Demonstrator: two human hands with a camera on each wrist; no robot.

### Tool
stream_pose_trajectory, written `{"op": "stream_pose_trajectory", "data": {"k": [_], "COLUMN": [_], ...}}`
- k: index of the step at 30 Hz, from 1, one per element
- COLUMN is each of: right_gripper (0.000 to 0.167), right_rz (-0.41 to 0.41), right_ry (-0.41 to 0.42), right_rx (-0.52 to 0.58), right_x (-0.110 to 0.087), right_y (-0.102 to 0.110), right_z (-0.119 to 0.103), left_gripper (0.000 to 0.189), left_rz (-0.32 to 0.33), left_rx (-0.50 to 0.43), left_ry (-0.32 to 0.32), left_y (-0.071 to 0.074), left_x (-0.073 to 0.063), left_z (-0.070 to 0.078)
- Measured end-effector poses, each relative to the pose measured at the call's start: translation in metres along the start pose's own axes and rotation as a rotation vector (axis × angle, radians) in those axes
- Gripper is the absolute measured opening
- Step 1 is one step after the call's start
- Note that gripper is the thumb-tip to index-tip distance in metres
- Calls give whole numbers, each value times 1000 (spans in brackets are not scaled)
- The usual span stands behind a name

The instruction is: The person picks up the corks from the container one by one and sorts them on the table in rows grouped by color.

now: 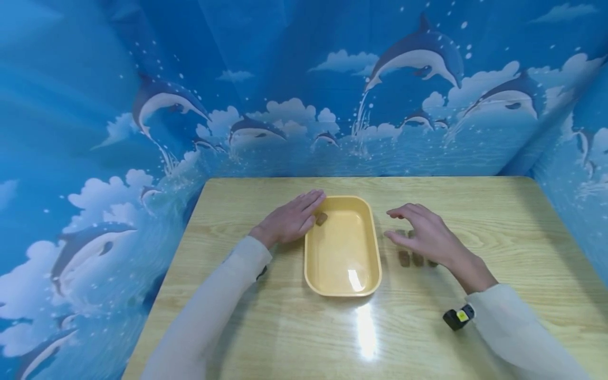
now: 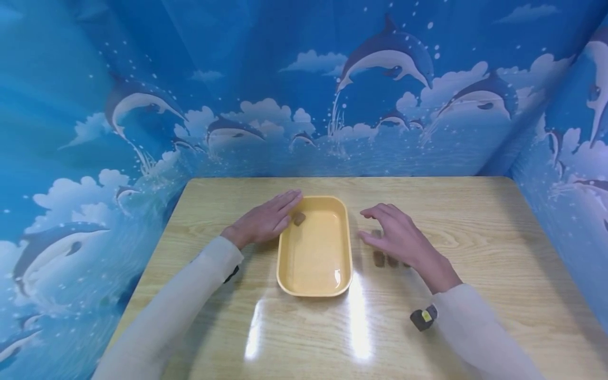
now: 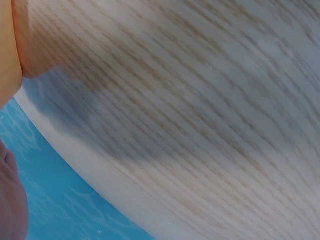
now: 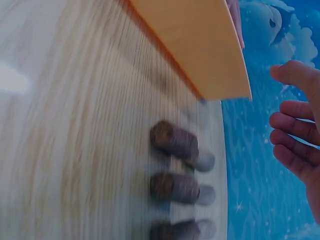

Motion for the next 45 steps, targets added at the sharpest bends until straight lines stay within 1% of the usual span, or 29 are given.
{"op": "stream_pose_trajectory", "data": {"k": [14,19,24,31,34,39,45], "right_gripper": [49,50,51,50,49,48,45], "right_rz": [-37,-65,-90,-129,-139,-149,-172], "right_ry": [1,13,41,54,58,75,79], "right_rx": [57,65,78,87,87,75,61], "right_x": [34,44,53,64,68,75,83], "right_y": [-44,-60,-73,-93,-99,-105,-112], "right_z": [-30,-41,-49,-55,-55,-56,-57], "left_gripper": [67,67,67,68,68,67,67], "left_rz": [-10,-5,7,0,2,1,-7], "left_rx": [15,5,-13,-4,1,5,-2], "left_ry": [-5,5,18,21,12,-1,3], "left_y": [-2,-2,-2,-2,-2,0,1], "left_x": [2,1,1,2,2,2,1], "left_z": [-1,-3,-3,-3,-2,-1,0]}}
Point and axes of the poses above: each hand's wrist, its own x-axis towards the middle knuckle, its own y-axis out of the back of the hand, z = x × y, the point moved 7 cm from there along x, towards the middle knuckle, and after that the axes turned 13 degrees about z, right-handed, at the moved point
